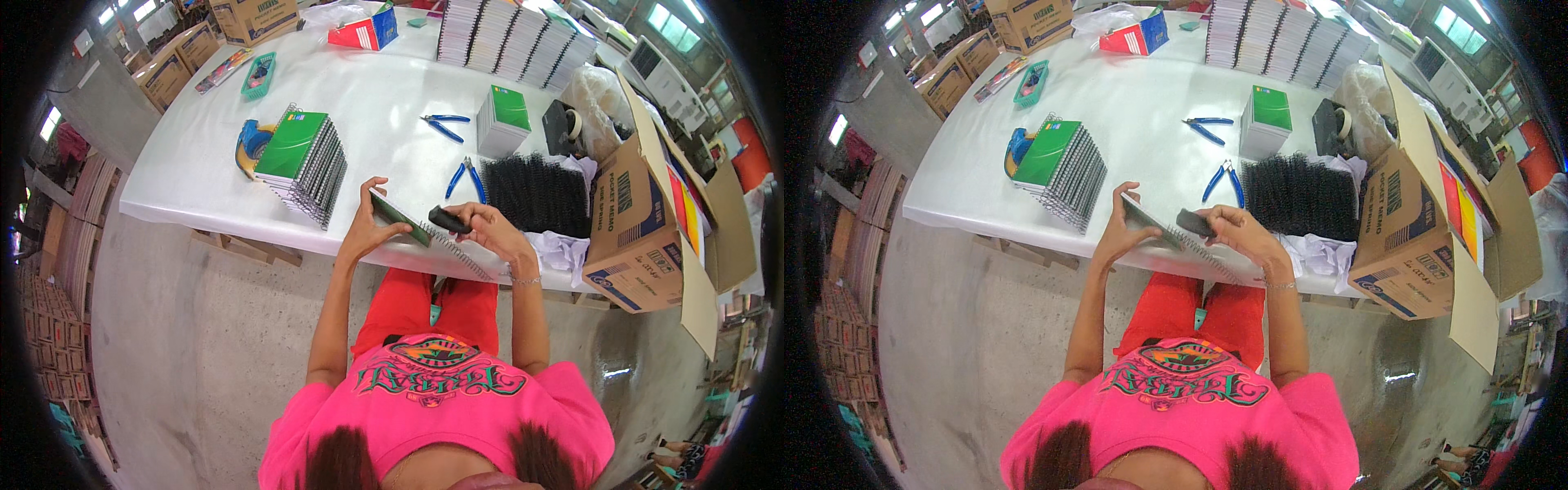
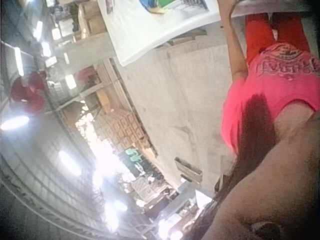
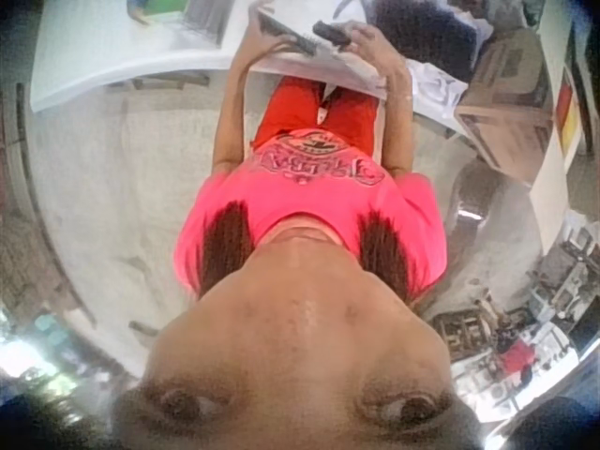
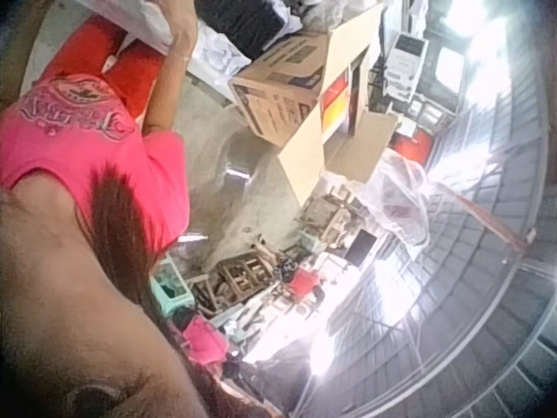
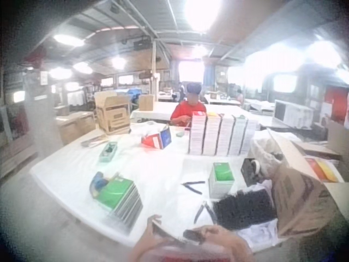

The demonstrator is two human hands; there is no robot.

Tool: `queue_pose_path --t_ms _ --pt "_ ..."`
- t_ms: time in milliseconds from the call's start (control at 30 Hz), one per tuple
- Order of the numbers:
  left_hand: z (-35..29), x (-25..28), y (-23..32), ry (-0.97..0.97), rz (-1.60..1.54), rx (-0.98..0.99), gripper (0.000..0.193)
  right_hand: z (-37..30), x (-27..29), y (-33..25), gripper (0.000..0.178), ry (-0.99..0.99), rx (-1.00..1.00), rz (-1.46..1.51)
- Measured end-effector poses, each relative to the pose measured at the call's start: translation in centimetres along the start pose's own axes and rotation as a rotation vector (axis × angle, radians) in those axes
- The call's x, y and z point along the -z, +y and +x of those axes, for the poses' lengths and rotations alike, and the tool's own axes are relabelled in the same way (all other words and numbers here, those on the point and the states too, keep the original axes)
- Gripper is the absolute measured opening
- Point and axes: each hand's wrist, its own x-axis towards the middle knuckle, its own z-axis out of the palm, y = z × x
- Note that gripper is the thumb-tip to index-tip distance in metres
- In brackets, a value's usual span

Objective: The person assembles spiral-bound notebooks by inserting black plastic spiral coils into the punched holes of green notebook covers. They use pliers to secure the coils and stack the finished notebooks on the table.

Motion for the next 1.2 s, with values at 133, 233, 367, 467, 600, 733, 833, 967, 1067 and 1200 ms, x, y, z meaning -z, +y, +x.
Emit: queue_pose_path --t_ms 133,233,367,467,600,733,833,967,1067,1200 --pt "0.0 0.0 0.2 0.0 -0.012 -0.014 0.108 0.0 0.0 0.2 0.026 0.03 0.061 -0.289" --pt "0.2 -0.1 -0.5 -0.005 -0.011 -0.038 0.107 -0.3 0.0 1.1 0.023 -0.087 0.056 0.016" --pt "0.3 0.3 -1.0 -0.072 -0.148 -0.018 0.104 0.1 0.1 0.7 0.021 -0.106 0.028 0.336" --pt "0.2 0.1 -0.4 -0.094 -0.167 -0.017 0.095 0.5 -0.3 1.4 0.023 0.062 0.103 -0.237" --pt "0.1 -0.2 -0.3 -0.097 -0.16 0.005 0.085 0.5 -0.3 1.5 0.027 0.03 -0.032 -0.069" --pt "0.1 0.1 -1.0 -0.127 -0.121 -0.052 0.069 -0.1 0.1 1.5 0.026 -0.112 0.014 0.408" --pt "0.2 0.2 -0.5 -0.168 -0.15 -0.011 0.056 0.0 0.7 1.6 0.034 -0.074 0.012 0.282" --pt "-0.1 0.3 0.2 -0.174 -0.178 0.084 0.046 -0.4 0.8 1.7 0.034 -0.086 0.054 0.334" --pt "0.1 0.0 0.3 -0.13 -0.136 -0.04 0.046 0.0 1.3 2.6 0.037 -0.268 0.122 0.542" --pt "-0.2 -0.2 0.1 -0.139 -0.271 -0.065 0.047 -0.3 0.5 2.8 0.025 -0.071 0.086 0.122"
